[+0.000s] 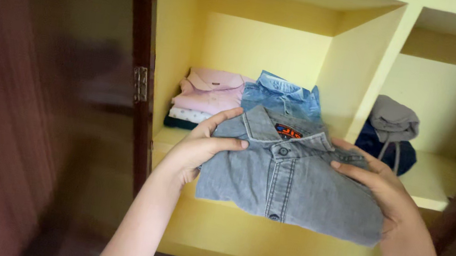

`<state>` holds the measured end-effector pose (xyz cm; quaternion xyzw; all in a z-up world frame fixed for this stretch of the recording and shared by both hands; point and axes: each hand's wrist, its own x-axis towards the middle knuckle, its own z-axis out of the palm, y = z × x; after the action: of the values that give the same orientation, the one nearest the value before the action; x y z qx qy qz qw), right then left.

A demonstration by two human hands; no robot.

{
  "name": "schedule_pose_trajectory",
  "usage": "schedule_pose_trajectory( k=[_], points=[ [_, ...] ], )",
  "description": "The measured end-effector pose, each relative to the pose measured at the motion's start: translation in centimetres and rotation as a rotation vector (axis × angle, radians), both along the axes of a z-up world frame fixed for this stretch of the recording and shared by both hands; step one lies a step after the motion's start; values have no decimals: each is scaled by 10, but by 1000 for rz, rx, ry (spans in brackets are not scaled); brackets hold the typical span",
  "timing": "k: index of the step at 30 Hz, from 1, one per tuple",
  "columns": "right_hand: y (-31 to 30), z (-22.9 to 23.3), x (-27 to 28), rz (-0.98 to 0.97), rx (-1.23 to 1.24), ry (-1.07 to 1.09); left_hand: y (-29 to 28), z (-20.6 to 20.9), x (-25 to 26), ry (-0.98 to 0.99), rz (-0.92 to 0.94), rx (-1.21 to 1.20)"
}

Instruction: The person unpacks folded shirts from a suitcase placed on a round table, then places each shirt into a wardrobe shelf. After emptying the suitcase, the person closes it and moves it to a nearby chair.

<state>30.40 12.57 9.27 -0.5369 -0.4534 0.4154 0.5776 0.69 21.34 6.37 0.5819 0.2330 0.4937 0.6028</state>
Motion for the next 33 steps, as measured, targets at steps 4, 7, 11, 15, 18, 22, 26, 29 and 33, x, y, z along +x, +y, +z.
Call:
schedule_pose_trajectory(
  k=[4, 7, 11, 15, 18, 22, 26, 29, 33],
  points=[
    [40, 6, 7, 29, 30, -51, 29, 9, 1, 90, 91, 67],
    [66, 13, 12, 62, 40, -83, 46, 13, 3, 119, 145, 138],
    [95, 25, 20, 127, 73, -108, 68, 20, 10, 35, 117, 121],
    [120, 39, 32, 135, 54, -114, 86, 34, 22, -15, 120, 74],
    [139, 46, 44, 193, 87, -102, 97, 40, 34, 14, 187, 143],
    [167, 45, 58, 284, 167, -117, 110, 40, 42, 42, 268, 148],
    [197, 38, 59, 347, 167, -85, 126, 37, 41, 112, 346, 196],
    [221, 37, 54, 388, 185, -87, 143, 40, 37, 93, 307, 137],
    [262, 49, 31, 354, 231, -127, 187, 53, 16, 89, 301, 104]
  ],
)
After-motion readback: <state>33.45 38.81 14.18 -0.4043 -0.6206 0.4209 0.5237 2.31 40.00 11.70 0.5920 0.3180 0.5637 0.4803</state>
